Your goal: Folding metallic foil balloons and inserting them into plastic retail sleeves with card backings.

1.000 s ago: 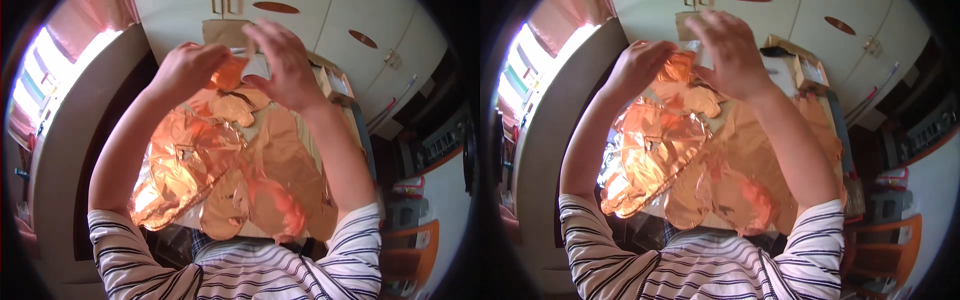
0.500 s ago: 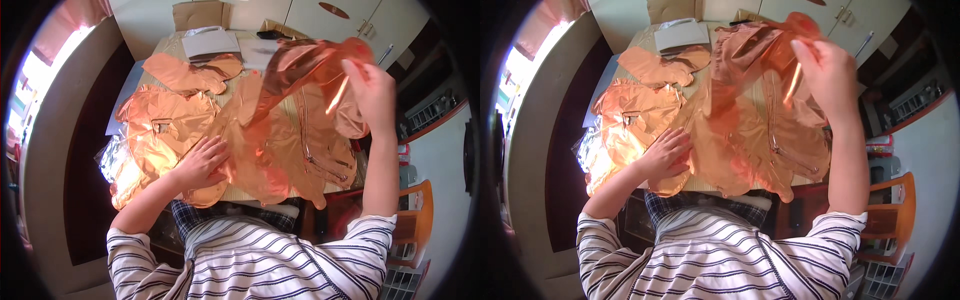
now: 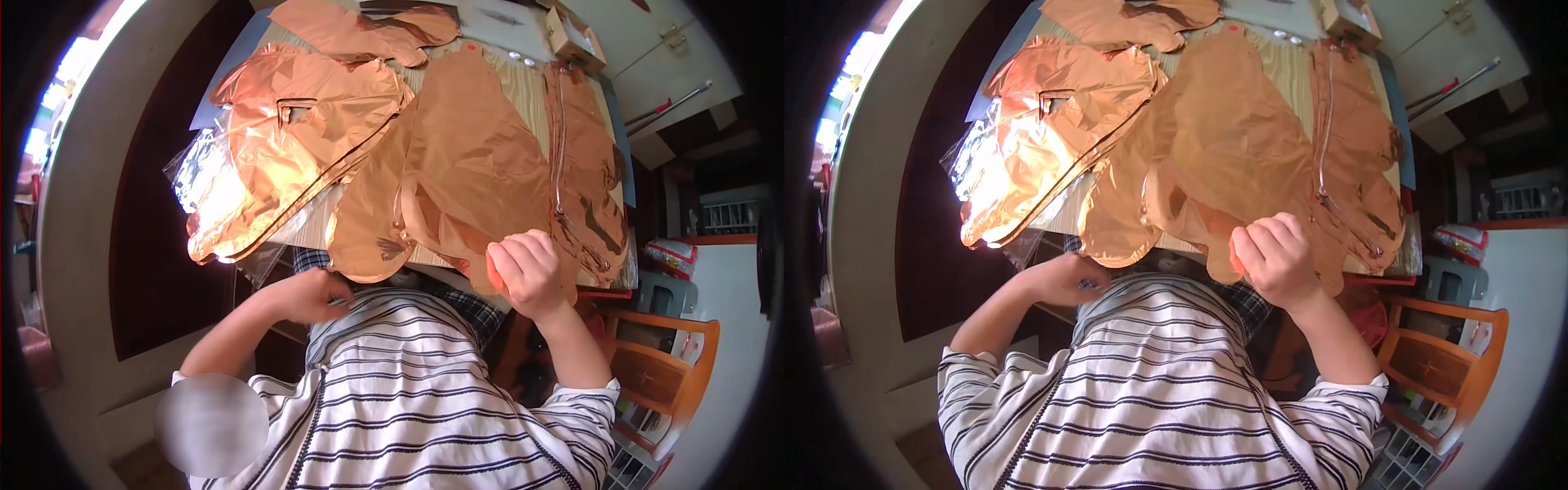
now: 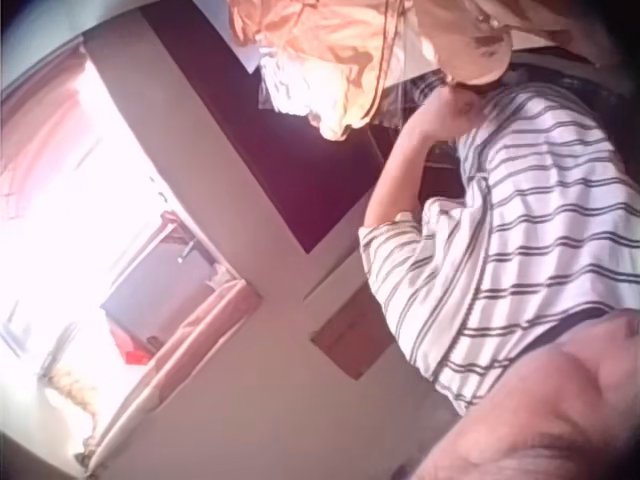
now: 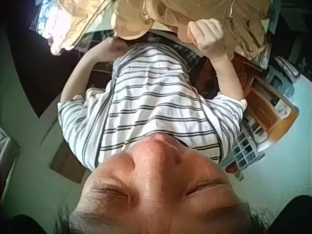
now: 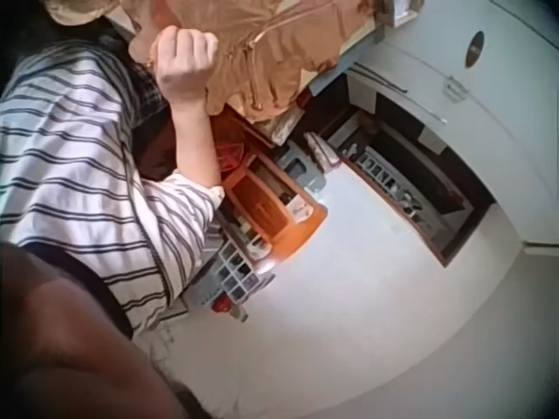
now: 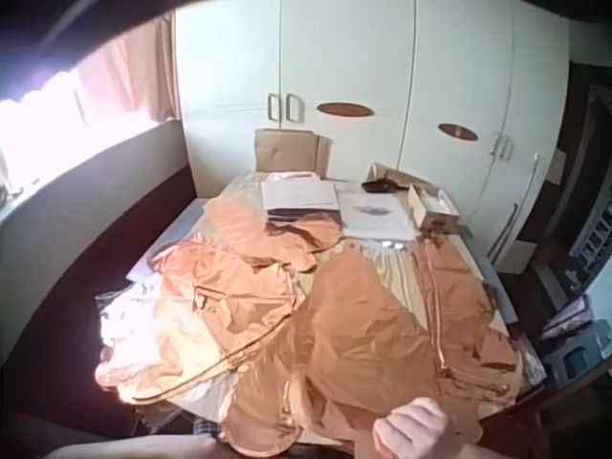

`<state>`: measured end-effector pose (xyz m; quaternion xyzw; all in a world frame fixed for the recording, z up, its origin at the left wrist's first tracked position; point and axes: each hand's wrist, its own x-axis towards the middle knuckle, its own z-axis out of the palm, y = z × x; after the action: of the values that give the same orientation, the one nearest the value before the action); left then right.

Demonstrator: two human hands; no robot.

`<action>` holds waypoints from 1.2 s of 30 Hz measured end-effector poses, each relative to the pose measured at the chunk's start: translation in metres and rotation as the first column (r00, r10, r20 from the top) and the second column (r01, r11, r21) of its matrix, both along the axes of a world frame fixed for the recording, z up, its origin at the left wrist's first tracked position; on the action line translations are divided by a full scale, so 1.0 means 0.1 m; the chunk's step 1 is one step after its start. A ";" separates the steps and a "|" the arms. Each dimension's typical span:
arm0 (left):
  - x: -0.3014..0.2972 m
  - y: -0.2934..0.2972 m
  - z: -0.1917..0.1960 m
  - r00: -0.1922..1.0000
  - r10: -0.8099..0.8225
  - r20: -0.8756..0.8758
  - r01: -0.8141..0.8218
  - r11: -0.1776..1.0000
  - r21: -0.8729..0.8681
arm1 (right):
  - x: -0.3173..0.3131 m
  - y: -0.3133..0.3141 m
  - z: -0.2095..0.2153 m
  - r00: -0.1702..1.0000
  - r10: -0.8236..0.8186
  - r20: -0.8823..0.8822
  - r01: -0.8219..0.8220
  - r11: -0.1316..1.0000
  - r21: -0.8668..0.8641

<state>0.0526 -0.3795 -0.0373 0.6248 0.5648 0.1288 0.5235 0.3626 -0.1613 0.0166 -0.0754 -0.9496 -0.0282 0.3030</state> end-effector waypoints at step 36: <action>-0.01 1.08 0.65 0.948 0.248 -0.198 -0.009 0.644 0.765 | -0.22 -0.42 -0.17 0.972 -0.184 0.143 0.197 0.977 -0.079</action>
<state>0.0511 -0.2718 0.0276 0.7550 0.5721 0.2979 0.1181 0.3402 -0.2032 -0.0006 -0.1781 -0.9565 -0.0182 0.2301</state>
